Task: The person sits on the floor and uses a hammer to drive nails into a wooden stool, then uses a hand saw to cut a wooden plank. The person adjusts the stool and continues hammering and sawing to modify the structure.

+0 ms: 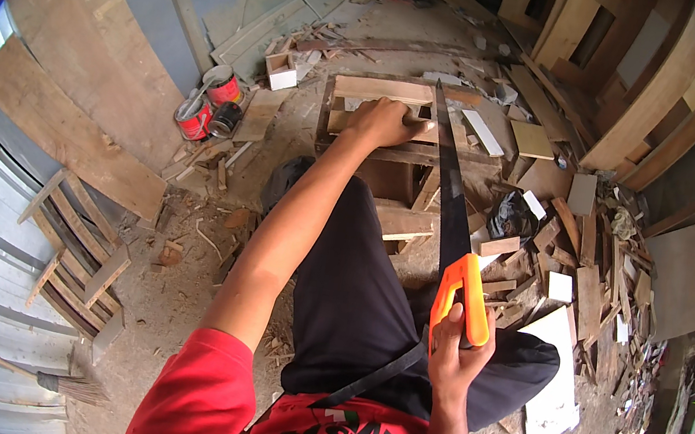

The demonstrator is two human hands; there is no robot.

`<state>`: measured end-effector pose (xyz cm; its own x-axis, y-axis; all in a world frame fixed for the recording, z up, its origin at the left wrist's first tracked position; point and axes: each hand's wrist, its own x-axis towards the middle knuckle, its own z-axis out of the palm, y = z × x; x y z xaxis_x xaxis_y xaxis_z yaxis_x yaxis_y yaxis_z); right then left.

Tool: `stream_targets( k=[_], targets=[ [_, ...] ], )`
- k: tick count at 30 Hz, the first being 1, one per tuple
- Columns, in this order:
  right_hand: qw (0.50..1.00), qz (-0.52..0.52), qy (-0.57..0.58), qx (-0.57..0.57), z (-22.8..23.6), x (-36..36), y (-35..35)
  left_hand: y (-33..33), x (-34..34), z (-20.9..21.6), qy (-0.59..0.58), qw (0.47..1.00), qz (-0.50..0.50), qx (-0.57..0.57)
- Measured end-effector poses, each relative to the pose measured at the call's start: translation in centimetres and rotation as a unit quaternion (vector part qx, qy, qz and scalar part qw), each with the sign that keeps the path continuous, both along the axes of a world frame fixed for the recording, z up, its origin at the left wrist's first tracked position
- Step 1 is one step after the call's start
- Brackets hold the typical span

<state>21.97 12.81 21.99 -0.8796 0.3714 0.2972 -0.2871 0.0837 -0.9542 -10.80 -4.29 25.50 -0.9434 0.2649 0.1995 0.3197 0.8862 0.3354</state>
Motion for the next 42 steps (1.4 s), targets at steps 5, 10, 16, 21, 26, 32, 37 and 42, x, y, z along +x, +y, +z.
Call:
stream_targets(
  k=[5, 10, 16, 21, 26, 32, 37, 42],
  targets=[
    [1.0, 0.008, 0.008, -0.005, 0.0, 0.1, -0.3, -0.3, 0.0, 0.0, -0.022, 1.0, -0.004, 0.015],
    [1.0, -0.013, -0.01, 0.027, 0.4, 0.5, -0.6, 0.2, 0.6, 0.4, -0.01, 1.0, 0.001, 0.02],
    [0.997, -0.034, -0.026, 0.062, 1.0, 1.0, -0.4, 0.0, 0.0, -0.4, 0.003, 1.0, -0.005, 0.021],
    [0.997, -0.031, -0.019, 0.071, 0.6, 1.1, -0.3, -0.1, 0.0, -0.5, 0.024, 0.999, -0.006, 0.022],
    [0.994, -0.031, 0.0, 0.104, 1.2, 1.2, -0.3, -0.1, 0.2, -0.4, 0.017, 1.0, -0.001, 0.022],
    [0.994, -0.021, -0.003, 0.112, 1.3, 1.2, -0.3, -0.4, -0.4, -0.7, -0.009, 0.999, 0.014, 0.039],
    [0.993, -0.014, -0.003, 0.121, 1.7, 0.5, -0.2, -0.1, -0.5, -0.4, -0.021, 0.999, 0.009, 0.024],
    [0.99, -0.018, -0.016, 0.14, 3.2, 1.8, -0.7, -0.3, -0.9, -0.5, -0.02, 0.999, 0.013, 0.023]
  ],
)
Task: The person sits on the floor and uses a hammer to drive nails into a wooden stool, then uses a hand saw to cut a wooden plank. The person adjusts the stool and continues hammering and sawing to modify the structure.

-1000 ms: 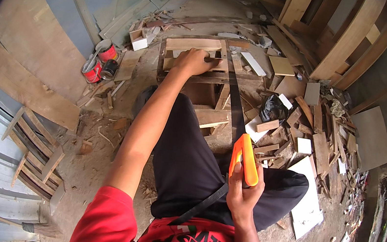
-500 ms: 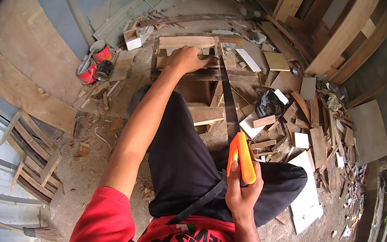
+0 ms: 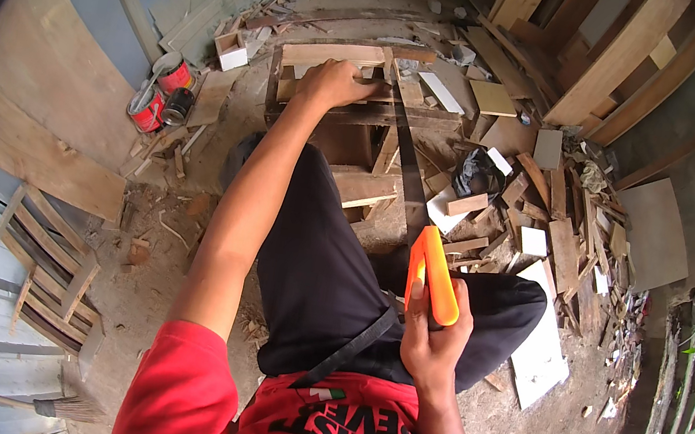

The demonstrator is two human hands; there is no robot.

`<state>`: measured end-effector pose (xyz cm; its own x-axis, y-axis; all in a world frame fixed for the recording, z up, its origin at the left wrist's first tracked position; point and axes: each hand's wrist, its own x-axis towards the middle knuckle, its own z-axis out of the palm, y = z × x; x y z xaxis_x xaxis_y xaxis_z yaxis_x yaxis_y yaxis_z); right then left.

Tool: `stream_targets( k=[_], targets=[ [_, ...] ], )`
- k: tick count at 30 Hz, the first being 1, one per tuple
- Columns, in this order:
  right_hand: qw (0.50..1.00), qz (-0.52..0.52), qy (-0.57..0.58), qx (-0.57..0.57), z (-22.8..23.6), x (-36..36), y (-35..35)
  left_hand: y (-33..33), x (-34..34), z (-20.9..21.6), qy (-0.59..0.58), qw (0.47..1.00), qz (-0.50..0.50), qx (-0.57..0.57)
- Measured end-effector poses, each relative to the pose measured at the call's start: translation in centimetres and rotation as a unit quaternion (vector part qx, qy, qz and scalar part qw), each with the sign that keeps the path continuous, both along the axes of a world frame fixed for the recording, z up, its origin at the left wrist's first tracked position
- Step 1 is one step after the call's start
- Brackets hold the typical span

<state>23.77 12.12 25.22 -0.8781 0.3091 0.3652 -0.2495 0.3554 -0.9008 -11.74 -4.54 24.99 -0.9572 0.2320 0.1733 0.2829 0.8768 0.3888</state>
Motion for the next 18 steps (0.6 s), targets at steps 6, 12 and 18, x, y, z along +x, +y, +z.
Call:
stream_targets(
  k=[6, 12, 18],
  targets=[
    [1.0, 0.008, 0.01, 0.017, 0.6, -0.8, 0.2, 0.2, 0.7, 0.1, -0.014, 1.0, 0.006, -0.003],
    [0.999, 0.008, -0.029, -0.014, 0.6, 0.8, 0.6, 0.0, 0.3, -0.2, 0.012, 1.0, 0.0, 0.008],
    [0.999, 0.007, -0.03, -0.021, 1.6, -0.8, 1.1, 0.1, 1.1, 0.3, -0.02, 1.0, 0.005, 0.0]
  ],
)
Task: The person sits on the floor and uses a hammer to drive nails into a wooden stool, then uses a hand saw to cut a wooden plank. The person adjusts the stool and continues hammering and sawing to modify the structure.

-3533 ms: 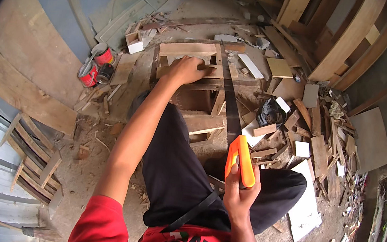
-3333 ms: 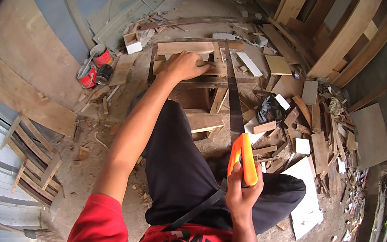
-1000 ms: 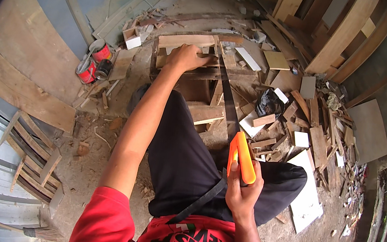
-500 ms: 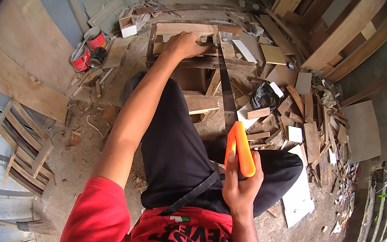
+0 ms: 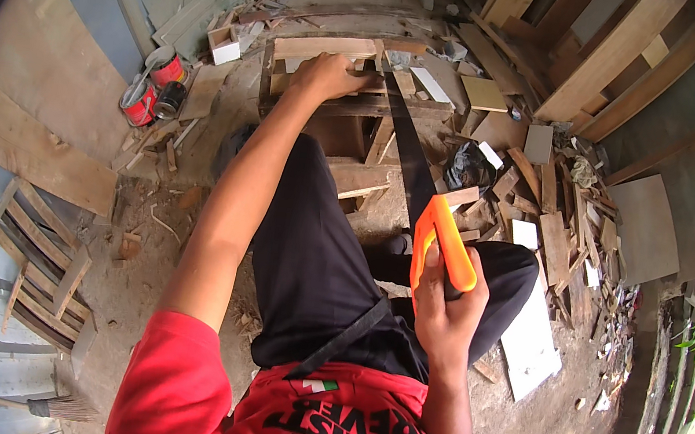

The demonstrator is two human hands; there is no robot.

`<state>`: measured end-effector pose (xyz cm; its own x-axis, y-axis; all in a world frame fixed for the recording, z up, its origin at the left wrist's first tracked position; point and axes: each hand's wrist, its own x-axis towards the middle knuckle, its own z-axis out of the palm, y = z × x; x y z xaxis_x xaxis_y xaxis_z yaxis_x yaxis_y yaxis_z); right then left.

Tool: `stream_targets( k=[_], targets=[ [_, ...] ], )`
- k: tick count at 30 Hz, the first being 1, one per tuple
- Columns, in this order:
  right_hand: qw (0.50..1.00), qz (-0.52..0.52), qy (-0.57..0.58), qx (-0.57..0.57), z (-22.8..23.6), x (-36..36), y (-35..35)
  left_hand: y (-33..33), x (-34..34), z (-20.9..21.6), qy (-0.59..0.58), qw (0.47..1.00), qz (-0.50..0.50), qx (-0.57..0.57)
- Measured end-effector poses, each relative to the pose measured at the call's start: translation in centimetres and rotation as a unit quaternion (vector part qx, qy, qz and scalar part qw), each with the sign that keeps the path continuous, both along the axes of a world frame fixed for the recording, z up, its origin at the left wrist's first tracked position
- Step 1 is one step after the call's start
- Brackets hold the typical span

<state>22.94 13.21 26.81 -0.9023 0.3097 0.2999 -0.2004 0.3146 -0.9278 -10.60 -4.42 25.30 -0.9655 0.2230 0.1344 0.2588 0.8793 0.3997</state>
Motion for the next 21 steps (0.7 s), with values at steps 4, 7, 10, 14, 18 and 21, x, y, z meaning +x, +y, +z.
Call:
stream_targets(
  k=[4, 7, 10, 14, 18, 21],
  targets=[
    [1.0, -0.001, 0.002, 0.006, -0.3, 0.4, -0.4, 0.0, -0.1, -0.2, 0.01, 1.0, -0.003, 0.005],
    [0.999, -0.005, 0.04, 0.031, -0.3, -2.4, -0.3, -0.2, -0.3, -0.2, 0.013, 1.0, -0.006, 0.001],
    [1.0, 0.006, 0.008, 0.009, -1.0, -0.5, 0.0, 0.0, -0.1, -0.3, 0.016, 1.0, -0.001, 0.007],
    [1.0, 0.007, 0.013, -0.007, -0.7, -1.2, -0.2, -0.2, -0.5, -0.7, 0.016, 1.0, -0.008, 0.005],
    [0.999, -0.006, 0.031, 0.015, -0.1, -2.7, -0.6, -0.3, 0.2, 0.3, 0.005, 1.0, -0.01, 0.002],
    [1.0, -0.011, 0.011, 0.007, -0.6, 0.5, -0.4, -0.1, -0.3, 0.2, 0.019, 1.0, -0.013, 0.002]
  ],
)
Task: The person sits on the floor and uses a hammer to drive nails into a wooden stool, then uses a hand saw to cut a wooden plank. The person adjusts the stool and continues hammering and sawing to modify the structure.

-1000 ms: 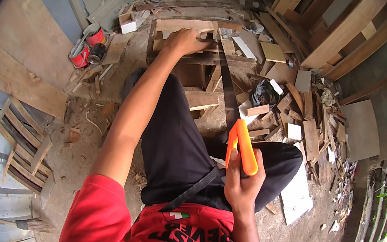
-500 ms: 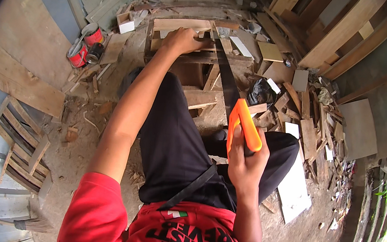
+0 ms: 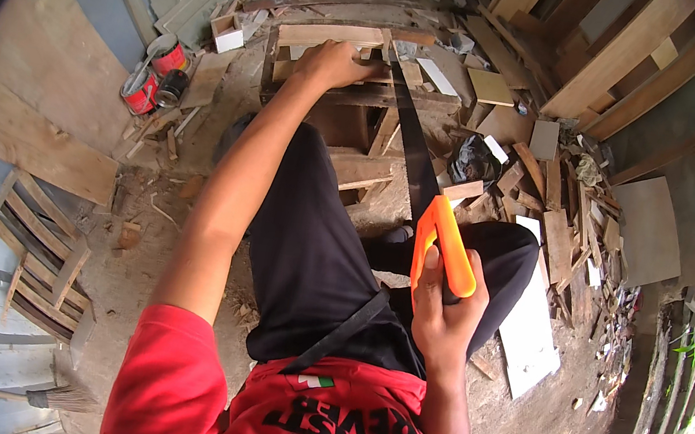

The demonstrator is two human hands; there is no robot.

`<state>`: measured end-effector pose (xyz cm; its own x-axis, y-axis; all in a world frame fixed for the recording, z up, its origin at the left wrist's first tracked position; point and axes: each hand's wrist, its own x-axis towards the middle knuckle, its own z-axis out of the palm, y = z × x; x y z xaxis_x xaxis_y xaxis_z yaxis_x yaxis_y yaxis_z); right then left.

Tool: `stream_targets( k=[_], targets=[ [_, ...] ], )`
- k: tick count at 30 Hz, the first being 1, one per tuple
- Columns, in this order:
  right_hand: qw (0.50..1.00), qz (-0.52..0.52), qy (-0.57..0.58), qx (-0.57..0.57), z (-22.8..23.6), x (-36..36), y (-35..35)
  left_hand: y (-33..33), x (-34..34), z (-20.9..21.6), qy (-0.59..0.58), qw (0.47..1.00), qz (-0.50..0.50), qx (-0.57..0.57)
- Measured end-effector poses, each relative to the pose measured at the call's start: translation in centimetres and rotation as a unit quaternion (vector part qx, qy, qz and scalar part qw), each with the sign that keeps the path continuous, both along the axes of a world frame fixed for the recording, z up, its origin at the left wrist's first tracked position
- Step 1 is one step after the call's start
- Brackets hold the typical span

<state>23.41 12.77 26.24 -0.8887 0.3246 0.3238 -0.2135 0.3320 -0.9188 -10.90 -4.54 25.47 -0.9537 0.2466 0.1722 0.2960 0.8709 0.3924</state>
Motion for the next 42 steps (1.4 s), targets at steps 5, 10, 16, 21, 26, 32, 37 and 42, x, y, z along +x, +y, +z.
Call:
stream_targets(
  k=[5, 10, 16, 21, 26, 32, 37, 42],
  targets=[
    [0.999, 0.01, 0.018, 0.038, 0.4, -3.8, 0.5, 0.2, 0.0, -0.3, -0.001, 1.0, 0.019, -0.007],
    [1.0, 0.009, 0.013, -0.005, -0.2, -1.1, 0.8, 0.6, -0.7, -0.5, 0.003, 1.0, 0.0, -0.007],
    [1.0, 0.011, 0.024, 0.014, -0.2, -2.4, 0.7, 0.0, -1.0, -0.7, 0.004, 1.0, -0.004, 0.001],
    [1.0, 0.0, 0.008, 0.018, 0.1, -4.4, 0.8, 0.7, -0.1, -0.2, -0.008, 1.0, -0.002, 0.001],
    [0.993, -0.021, 0.031, -0.116, -2.2, -6.9, 1.1, 0.4, -2.1, -1.7, 0.051, 0.998, -0.011, -0.032],
    [0.967, -0.164, 0.188, -0.056, -8.7, -9.7, 7.3, 1.0, -0.6, -1.1, 0.281, 0.955, -0.047, 0.085],
    [0.975, -0.197, 0.062, 0.085, -14.5, -13.4, 16.2, 5.4, 5.5, 2.6, 0.319, 0.925, -0.113, 0.176],
    [0.908, -0.299, -0.213, 0.202, -27.7, -14.6, 23.9, 11.3, 12.9, -1.7, 0.136, 0.899, -0.256, 0.329]
  ],
)
